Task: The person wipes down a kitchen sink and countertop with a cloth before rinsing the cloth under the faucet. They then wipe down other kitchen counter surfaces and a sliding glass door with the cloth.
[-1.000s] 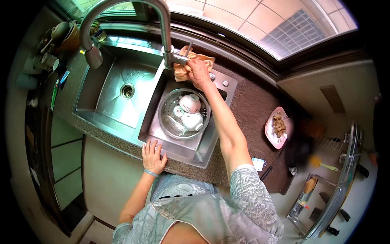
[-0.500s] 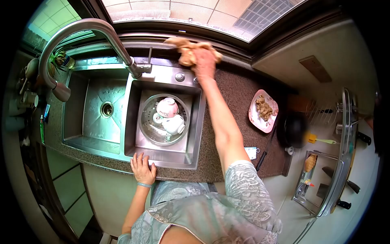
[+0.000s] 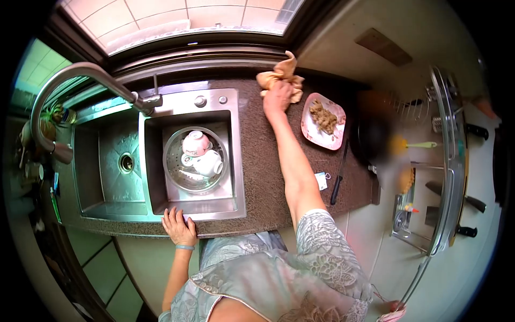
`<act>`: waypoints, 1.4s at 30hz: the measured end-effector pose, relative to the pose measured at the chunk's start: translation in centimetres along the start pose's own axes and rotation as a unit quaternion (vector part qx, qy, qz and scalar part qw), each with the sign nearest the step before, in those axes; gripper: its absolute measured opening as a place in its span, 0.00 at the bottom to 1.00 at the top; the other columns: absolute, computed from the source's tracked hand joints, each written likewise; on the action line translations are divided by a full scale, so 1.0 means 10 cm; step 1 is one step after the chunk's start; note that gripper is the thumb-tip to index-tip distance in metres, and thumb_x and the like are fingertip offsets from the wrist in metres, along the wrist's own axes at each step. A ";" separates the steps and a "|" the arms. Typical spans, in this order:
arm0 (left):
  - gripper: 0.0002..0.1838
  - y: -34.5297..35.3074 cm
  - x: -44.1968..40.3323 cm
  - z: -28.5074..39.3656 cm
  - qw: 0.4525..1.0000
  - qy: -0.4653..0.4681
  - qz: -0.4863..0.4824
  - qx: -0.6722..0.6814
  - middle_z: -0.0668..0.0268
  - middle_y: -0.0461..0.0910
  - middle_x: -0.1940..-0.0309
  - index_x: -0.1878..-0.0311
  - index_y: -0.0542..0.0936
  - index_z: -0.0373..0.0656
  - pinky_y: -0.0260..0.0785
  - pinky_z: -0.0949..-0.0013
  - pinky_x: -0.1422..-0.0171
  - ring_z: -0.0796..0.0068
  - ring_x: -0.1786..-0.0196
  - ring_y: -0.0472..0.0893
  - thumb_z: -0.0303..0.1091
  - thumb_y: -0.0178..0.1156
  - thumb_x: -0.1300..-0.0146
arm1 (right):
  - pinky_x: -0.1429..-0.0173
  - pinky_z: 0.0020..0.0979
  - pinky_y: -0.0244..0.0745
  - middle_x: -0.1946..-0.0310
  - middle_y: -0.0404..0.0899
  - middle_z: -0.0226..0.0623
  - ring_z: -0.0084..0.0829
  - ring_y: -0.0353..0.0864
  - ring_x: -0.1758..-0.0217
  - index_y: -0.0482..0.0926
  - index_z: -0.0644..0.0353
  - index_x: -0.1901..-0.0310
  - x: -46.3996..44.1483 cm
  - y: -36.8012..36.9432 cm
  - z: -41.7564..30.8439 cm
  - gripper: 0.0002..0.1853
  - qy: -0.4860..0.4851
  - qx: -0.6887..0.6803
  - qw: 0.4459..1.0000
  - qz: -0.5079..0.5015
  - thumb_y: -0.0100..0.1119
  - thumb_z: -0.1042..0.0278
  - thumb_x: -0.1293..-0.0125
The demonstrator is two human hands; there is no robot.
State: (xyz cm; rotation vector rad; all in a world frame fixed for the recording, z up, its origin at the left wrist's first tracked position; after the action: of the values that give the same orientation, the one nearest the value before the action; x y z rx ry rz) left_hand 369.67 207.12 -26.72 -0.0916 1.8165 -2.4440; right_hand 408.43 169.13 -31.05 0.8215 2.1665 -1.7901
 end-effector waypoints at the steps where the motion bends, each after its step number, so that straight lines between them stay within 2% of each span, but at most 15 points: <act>1: 0.20 0.02 0.01 -0.01 1.000 0.006 0.000 -0.010 0.56 0.70 0.39 0.47 0.76 0.40 0.45 0.39 0.25 0.47 0.28 0.59 0.41 0.56 0.40 | 0.36 0.52 0.63 0.51 0.71 0.55 0.55 0.67 0.41 0.72 0.64 0.54 0.04 -0.21 -0.11 0.13 -0.028 -0.041 0.999 -0.019 0.55 0.72 0.40; 6: 0.20 0.00 0.00 0.03 1.000 0.013 0.002 -0.013 0.56 0.69 0.39 0.46 0.75 0.41 0.45 0.40 0.24 0.47 0.29 0.60 0.40 0.54 0.40 | 0.35 0.50 0.63 0.49 0.69 0.55 0.54 0.65 0.39 0.70 0.63 0.53 -0.06 -0.40 0.09 0.14 0.017 -0.037 0.999 -0.026 0.58 0.73 0.40; 8: 0.20 0.01 0.00 0.03 1.000 0.015 0.006 -0.010 0.56 0.69 0.39 0.47 0.75 0.41 0.45 0.40 0.24 0.47 0.29 0.60 0.40 0.54 0.40 | 0.34 0.49 0.64 0.47 0.67 0.62 0.57 0.62 0.36 0.69 0.65 0.48 -0.17 -0.36 0.20 0.17 0.134 0.006 0.986 -0.095 0.57 0.71 0.37; 11: 0.20 0.00 0.02 0.03 1.000 0.019 0.005 -0.008 0.55 0.69 0.39 0.47 0.75 0.40 0.45 0.40 0.24 0.47 0.29 0.60 0.40 0.55 0.40 | 0.34 0.49 0.65 0.44 0.68 0.64 0.59 0.64 0.35 0.69 0.65 0.45 -0.25 -0.62 0.24 0.18 0.153 0.055 0.966 -0.202 0.54 0.70 0.35; 13: 0.20 0.01 0.02 0.02 1.000 0.022 0.008 -0.013 0.54 0.69 0.39 0.47 0.75 0.39 0.45 0.40 0.25 0.46 0.29 0.60 0.40 0.56 0.40 | 0.33 0.48 0.66 0.43 0.71 0.64 0.59 0.70 0.37 0.68 0.67 0.43 -0.33 -0.25 0.62 0.19 0.174 -0.045 0.962 -0.205 0.51 0.69 0.34; 16: 0.19 0.02 0.02 0.02 1.000 0.019 0.006 -0.017 0.55 0.69 0.39 0.47 0.74 0.40 0.45 0.41 0.24 0.46 0.29 0.60 0.40 0.53 0.38 | 0.45 0.46 0.75 0.52 0.79 0.63 0.48 0.82 0.50 0.71 0.73 0.49 -0.71 -0.64 0.86 0.18 0.311 -0.161 0.925 -0.144 0.49 0.72 0.39; 18: 0.19 0.00 0.01 0.05 1.000 0.019 0.004 -0.018 0.55 0.69 0.39 0.47 0.74 0.40 0.44 0.41 0.24 0.46 0.29 0.60 0.40 0.53 0.38 | 0.66 0.36 0.76 0.64 0.80 0.45 0.30 0.80 0.66 0.77 0.71 0.59 -0.90 -0.45 1.46 0.12 0.310 -0.392 0.866 -0.013 0.49 0.73 0.41; 21: 0.20 0.01 -0.01 0.05 0.999 0.015 -0.011 -0.028 0.54 0.68 0.38 0.47 0.73 0.39 0.44 0.41 0.24 0.46 0.29 0.59 0.40 0.52 0.39 | 0.54 0.36 0.77 0.59 0.80 0.45 0.33 0.80 0.60 0.73 0.74 0.52 -1.21 -0.76 2.06 0.16 0.225 -0.397 0.886 0.084 0.50 0.77 0.42; 22: 0.20 0.01 -0.01 0.07 1.000 0.007 -0.010 -0.028 0.54 0.68 0.38 0.47 0.73 0.39 0.44 0.41 0.24 0.46 0.29 0.59 0.40 0.52 0.39 | 0.48 0.38 0.76 0.56 0.80 0.50 0.36 0.81 0.54 0.73 0.75 0.53 -1.30 -0.66 2.46 0.17 0.323 -0.322 0.879 0.142 0.50 0.78 0.44; 23: 0.20 0.00 -0.01 0.09 0.999 0.006 -0.018 -0.029 0.54 0.68 0.38 0.46 0.73 0.39 0.44 0.41 0.24 0.46 0.28 0.59 0.40 0.52 0.39 | 0.46 0.40 0.76 0.56 0.81 0.55 0.41 0.81 0.51 0.75 0.75 0.55 -1.37 -0.63 2.66 0.15 0.287 -0.341 0.871 0.204 0.48 0.79 0.44; 24: 0.21 -0.01 -0.03 0.09 0.999 0.005 -0.025 -0.031 0.54 0.67 0.38 0.46 0.73 0.39 0.43 0.40 0.24 0.46 0.28 0.58 0.39 0.52 0.40 | 0.50 0.41 0.78 0.61 0.81 0.56 0.43 0.82 0.55 0.76 0.73 0.57 -1.51 -0.40 3.24 0.13 0.219 -0.109 0.958 0.152 0.51 0.77 0.42; 25: 0.21 0.01 -0.03 0.09 0.999 0.002 -0.031 -0.029 0.53 0.66 0.37 0.46 0.72 0.39 0.43 0.39 0.24 0.46 0.28 0.57 0.39 0.51 0.40 | 0.55 0.38 0.79 0.67 0.82 0.52 0.42 0.83 0.62 0.76 0.71 0.54 -1.56 -0.04 3.72 0.15 0.265 -0.126 0.945 0.145 0.54 0.71 0.40; 30: 0.22 0.03 -0.05 0.07 0.998 -0.007 -0.057 -0.041 0.52 0.65 0.37 0.46 0.72 0.39 0.41 0.37 0.24 0.43 0.28 0.56 0.40 0.51 0.40 | 0.56 0.34 0.79 0.60 0.81 0.49 0.37 0.83 0.57 0.76 0.68 0.49 -1.50 -0.16 2.83 0.20 0.406 -0.233 0.872 -0.143 0.58 0.63 0.37; 35: 0.22 0.02 -0.08 0.09 0.997 -0.009 -0.070 -0.044 0.51 0.65 0.37 0.46 0.72 0.39 0.41 0.38 0.24 0.43 0.28 0.56 0.41 0.50 0.39 | 0.47 0.36 0.73 0.52 0.77 0.53 0.40 0.78 0.49 0.74 0.71 0.47 -1.33 0.21 2.27 0.21 0.398 -0.101 0.905 -0.114 0.57 0.64 0.37; 42: 0.21 0.06 -0.03 0.05 0.998 0.006 -0.052 -0.042 0.52 0.66 0.37 0.46 0.72 0.39 0.41 0.38 0.24 0.44 0.28 0.56 0.41 0.50 0.39 | 0.35 0.38 0.65 0.41 0.70 0.57 0.45 0.71 0.38 0.72 0.74 0.43 -1.24 0.46 1.24 0.24 0.438 -0.139 0.863 -0.210 0.55 0.65 0.36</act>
State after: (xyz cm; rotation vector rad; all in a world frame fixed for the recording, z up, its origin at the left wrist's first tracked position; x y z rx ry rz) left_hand 370.02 206.53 -27.12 -0.1811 1.9674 -2.4402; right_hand 418.83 154.32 -31.73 1.3510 3.3004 -1.2900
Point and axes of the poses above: each hand's wrist, its own x-axis away from the middle knuckle, its own y-axis out of the palm, z = x × y, the point moved 3 cm from there along -x, towards the middle knuckle
